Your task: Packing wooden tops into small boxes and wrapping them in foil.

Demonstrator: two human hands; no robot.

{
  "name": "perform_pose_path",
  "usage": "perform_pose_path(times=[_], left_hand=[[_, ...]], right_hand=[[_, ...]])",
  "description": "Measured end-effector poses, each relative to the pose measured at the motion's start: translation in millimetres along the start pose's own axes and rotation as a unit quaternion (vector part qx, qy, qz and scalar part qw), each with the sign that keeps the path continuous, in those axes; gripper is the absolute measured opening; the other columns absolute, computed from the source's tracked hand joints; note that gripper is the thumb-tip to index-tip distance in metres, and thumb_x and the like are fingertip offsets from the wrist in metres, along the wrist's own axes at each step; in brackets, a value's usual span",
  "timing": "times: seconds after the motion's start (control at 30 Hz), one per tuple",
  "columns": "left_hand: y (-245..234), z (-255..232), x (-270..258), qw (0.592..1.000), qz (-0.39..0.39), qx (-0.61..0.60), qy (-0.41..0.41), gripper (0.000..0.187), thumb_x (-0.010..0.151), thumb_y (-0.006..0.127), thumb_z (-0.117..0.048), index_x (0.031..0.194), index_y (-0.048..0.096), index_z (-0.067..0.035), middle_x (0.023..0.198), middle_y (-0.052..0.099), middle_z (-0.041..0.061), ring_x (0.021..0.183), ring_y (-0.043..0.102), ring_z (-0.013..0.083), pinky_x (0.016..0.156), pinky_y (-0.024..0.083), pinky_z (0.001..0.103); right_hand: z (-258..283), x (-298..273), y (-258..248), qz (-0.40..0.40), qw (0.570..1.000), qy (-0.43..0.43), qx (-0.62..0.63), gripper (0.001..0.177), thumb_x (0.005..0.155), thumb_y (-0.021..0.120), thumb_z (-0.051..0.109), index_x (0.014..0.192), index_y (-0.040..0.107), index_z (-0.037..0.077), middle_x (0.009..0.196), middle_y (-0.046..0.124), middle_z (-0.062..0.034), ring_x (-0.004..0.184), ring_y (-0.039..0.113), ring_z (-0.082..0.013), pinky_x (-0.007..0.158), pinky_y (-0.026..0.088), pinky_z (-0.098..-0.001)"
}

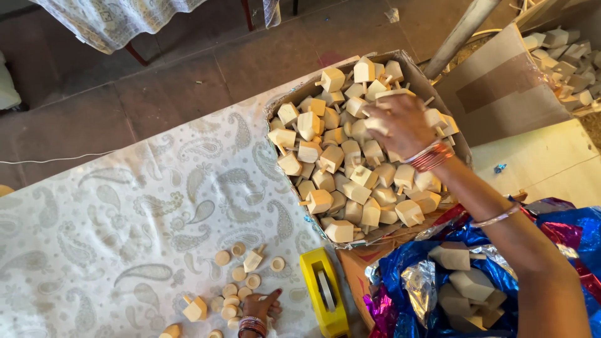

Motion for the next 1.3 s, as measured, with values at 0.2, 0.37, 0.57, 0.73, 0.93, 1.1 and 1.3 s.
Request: perform_pose_path(times=[0.2,0.37,0.57,0.73,0.93,1.1,1.3], left_hand=[[-1.3,-0.8,-4.7,1.0,0.009,-0.006,0.008,0.038,0.075,0.09,-0.023,0.078,0.071,0.01,0.067,0.074,0.019,0.048,0.068,0.0258,0.037,0.047,0.038],[-0.2,-7.3,-6.6,1.0,0.016,-0.022,0.013,0.038,0.075,0.09,-0.022,0.078,0.071,0.01,0.066,0.073,0.019,0.047,0.067,0.0262,0.036,0.047,0.038],[5.2,-1.7,-1.0,0.999,0.034,-0.011,0.009,0.038,0.076,0.089,-0.022,0.078,0.072,0.011,0.066,0.074,0.019,0.049,0.069,0.0259,0.037,0.049,0.037],[4.5,-8.7,-13.1,1.0,0.021,-0.004,-0.011,0.035,0.078,0.088,-0.022,0.079,0.074,0.01,0.066,0.073,0.018,0.048,0.065,0.0246,0.037,0.048,0.036],[6.1,-9.6,-10.7,1.0,0.018,-0.017,0.006,0.034,0.076,0.088,-0.021,0.079,0.073,0.01,0.066,0.074,0.018,0.047,0.066,0.025,0.036,0.047,0.037],[4.2,-13.3,-17.5,1.0,0.011,-0.02,0.01,0.035,0.076,0.089,-0.021,0.077,0.071,0.01,0.065,0.073,0.017,0.047,0.067,0.0246,0.037,0.048,0.037],[6.2,-8.8,-15.8,1.0,0.013,-0.012,0.012,0.036,0.076,0.089,-0.023,0.075,0.072,0.009,0.064,0.073,0.017,0.047,0.066,0.0241,0.037,0.048,0.037]], right_hand=[[102.8,4.6,66.3,0.103,0.979,-0.129,0.12,0.081,0.079,0.082,0.041,0.146,0.05,0.01,0.129,0.059,-0.0172,0.118,0.053,-0.0364,0.101,0.042,-0.0539],[92.1,-25.4,76.9,0.121,0.972,-0.159,0.124,0.062,0.077,0.079,0.029,0.133,0.058,0.014,0.129,0.062,-0.0091,0.122,0.055,-0.0294,0.111,0.04,-0.0503],[47.5,-56.4,49.5,0.284,0.957,-0.056,0.013,0.045,0.079,0.078,0.044,0.116,0.065,0.02,0.124,0.063,-0.0027,0.121,0.056,-0.0199,0.114,0.044,-0.0429],[30.7,-15.7,15.2,0.102,0.99,-0.037,-0.09,0.056,0.088,0.067,0.064,0.104,0.072,0.011,0.12,0.07,-0.01,0.108,0.064,-0.0262,0.106,0.043,-0.0497],[1.2,44.4,130.2,0.255,0.949,0.026,-0.185,0.044,0.096,0.066,0.048,0.123,0.067,0.013,0.107,0.075,-0.0082,0.107,0.065,-0.0255,0.105,0.044,-0.048],[1.0,57.0,126.7,0.207,0.967,0.068,-0.131,0.037,0.081,0.077,0.032,0.116,0.068,0.022,0.108,0.074,-0.0031,0.112,0.063,-0.0241,0.109,0.039,-0.052],[-65.6,39.6,112.2,0.069,0.801,0.284,0.522,0.032,0.082,0.061,0.013,0.112,0.068,0.02,0.102,0.072,-0.0042,0.093,0.073,-0.0241,0.079,0.066,-0.046]])
Point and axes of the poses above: each hand's wrist, its own x-axis towards the middle knuckle, its own y-axis out of the palm, z = x × y, the point moved 10 cm from there along x, towards the middle knuckle
